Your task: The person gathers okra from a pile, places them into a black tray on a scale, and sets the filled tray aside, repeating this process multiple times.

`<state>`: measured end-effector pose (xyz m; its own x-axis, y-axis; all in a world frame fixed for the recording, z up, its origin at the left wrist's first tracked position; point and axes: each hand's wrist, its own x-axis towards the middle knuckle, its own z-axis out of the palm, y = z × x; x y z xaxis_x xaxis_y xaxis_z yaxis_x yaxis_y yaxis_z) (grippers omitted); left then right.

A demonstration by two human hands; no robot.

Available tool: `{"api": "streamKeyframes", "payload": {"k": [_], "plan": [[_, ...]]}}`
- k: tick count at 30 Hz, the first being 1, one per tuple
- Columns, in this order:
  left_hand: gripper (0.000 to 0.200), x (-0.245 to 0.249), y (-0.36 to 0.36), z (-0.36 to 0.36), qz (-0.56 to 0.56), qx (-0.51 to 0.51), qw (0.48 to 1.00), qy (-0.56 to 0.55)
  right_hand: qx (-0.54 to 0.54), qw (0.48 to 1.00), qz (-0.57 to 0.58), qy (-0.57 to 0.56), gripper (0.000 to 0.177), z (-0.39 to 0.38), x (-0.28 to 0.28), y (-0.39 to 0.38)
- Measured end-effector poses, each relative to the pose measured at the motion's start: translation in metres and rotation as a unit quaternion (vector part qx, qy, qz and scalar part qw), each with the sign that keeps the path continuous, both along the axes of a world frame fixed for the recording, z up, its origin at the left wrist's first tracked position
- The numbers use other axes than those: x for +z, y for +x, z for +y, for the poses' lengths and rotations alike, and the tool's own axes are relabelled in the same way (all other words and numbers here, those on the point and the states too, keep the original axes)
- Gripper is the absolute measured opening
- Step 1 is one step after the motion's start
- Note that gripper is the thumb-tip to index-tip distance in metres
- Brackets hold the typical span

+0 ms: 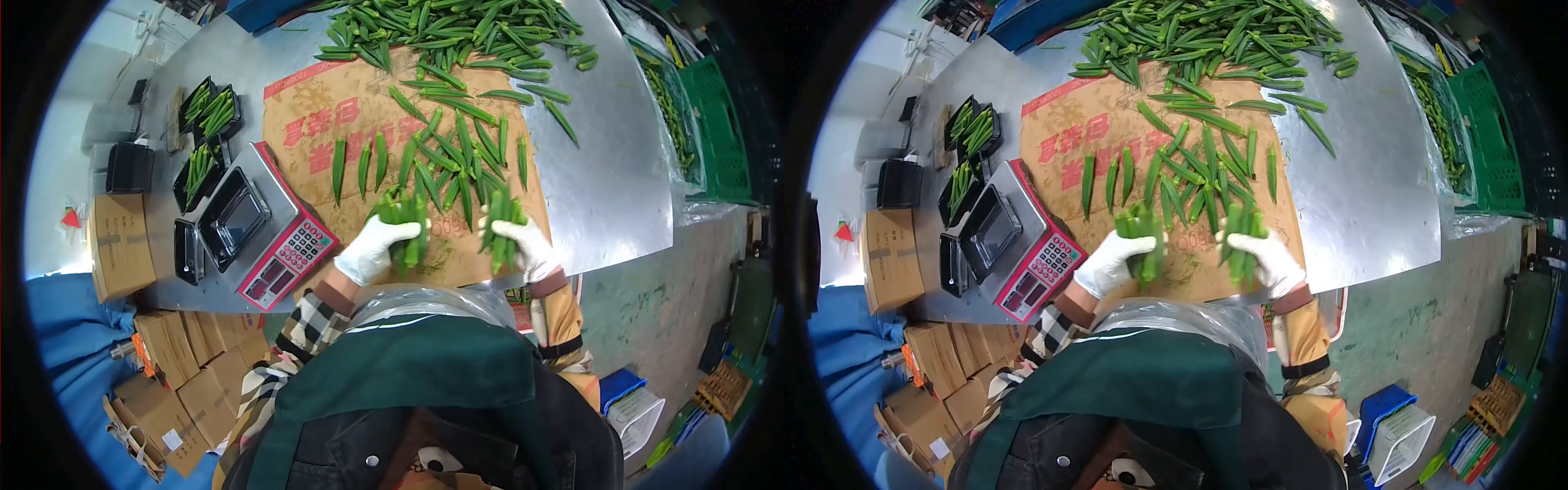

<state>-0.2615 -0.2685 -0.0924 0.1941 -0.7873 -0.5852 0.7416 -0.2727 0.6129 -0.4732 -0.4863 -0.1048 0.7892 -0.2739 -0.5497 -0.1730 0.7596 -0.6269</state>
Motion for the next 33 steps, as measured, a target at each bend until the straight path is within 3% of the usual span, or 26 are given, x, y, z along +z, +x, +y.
{"api": "streamKeyframes", "payload": {"k": [2,3,6,9,10,11,12,15,16,17,18,19,20,22,25,28,30,32,33], "plan": [[0.05,0.007,-0.016,-0.015,0.085,0.018,0.995,-0.057,-0.008,0.997,-0.009,0.072,0.04,0.03,0.004,0.018],[0.052,0.01,-0.02,-0.017,0.075,-0.004,0.994,-0.082,-0.021,0.998,-0.005,0.066,0.039,0.043,-0.001,0.024],[0.046,0.024,-0.016,-0.015,0.169,0.061,0.98,-0.081,-0.039,0.995,-0.027,0.091,0.035,0.056,-0.008,0.034],[0.058,0.041,-0.019,-0.011,0.101,0.042,0.99,-0.086,-0.032,0.985,-0.046,0.166,0.036,0.063,-0.005,0.041],[0.063,0.043,-0.02,-0.011,0.079,0.036,0.992,-0.089,-0.03,0.987,-0.05,0.153,0.039,0.066,-0.001,0.046],[0.076,0.01,-0.024,-0.011,-0.027,0.02,0.991,-0.133,-0.028,0.988,-0.054,0.139,0.041,0.072,0.005,0.053],[0.085,0.008,-0.03,-0.009,-0.07,0.023,0.991,-0.116,-0.025,0.99,-0.058,0.125,0.043,0.079,0.01,0.061],[0.078,0.014,-0.04,-0.01,-0.157,0.063,0.981,-0.099,0.006,0.999,-0.045,-0.003,0.059,0.099,0.017,0.077],[0.073,0.007,-0.036,-0.007,-0.118,0.056,0.987,-0.094,0.024,0.998,-0.017,-0.061,0.063,0.104,0.015,0.081],[0.069,-0.005,-0.028,-0.003,-0.079,0.049,0.992,-0.09,0.044,0.998,-0.007,-0.038,0.068,0.103,0.017,0.074],[0.065,-0.01,-0.021,0.002,-0.04,0.041,0.995,-0.086,0.065,0.998,0.003,-0.016,0.072,0.101,0.061,0.075],[0.054,0.027,-0.02,0.007,-0.024,0.086,0.991,-0.096,0.087,0.996,0.013,0.007,0.076,0.1,0.085,0.076],[0.055,0.028,-0.013,0.016,0.016,0.084,0.99,-0.11,0.067,0.996,-0.011,0.065,0.079,0.096,0.071,0.071],[0.062,0.01,-0.008,0.031,0.111,0.129,0.974,-0.15,0.135,0.986,-0.078,0.059,0.086,0.086,0.084,0.071],[0.075,0.016,-0.002,0.038,0.1,0.17,0.956,-0.216,0.083,0.984,-0.131,0.092,0.071,0.093,0.087,0.071],[0.097,0.034,0.026,0.051,0.061,0.123,0.957,-0.255,0.058,0.988,-0.127,0.072,0.069,0.093,0.079,0.071],[0.092,0.054,0.051,0.072,0.042,0.146,0.945,-0.291,0.014,0.994,-0.101,0.027,0.066,0.093,0.075,0.068],[0.087,0.087,0.072,0.1,-0.014,0.226,0.943,-0.246,-0.003,0.996,-0.092,0.013,0.063,0.09,0.073,0.062],[0.082,0.102,0.089,0.116,-0.105,0.228,0.944,-0.213,-0.008,0.996,-0.085,0.012,0.061,0.09,0.07,0.059]]}}
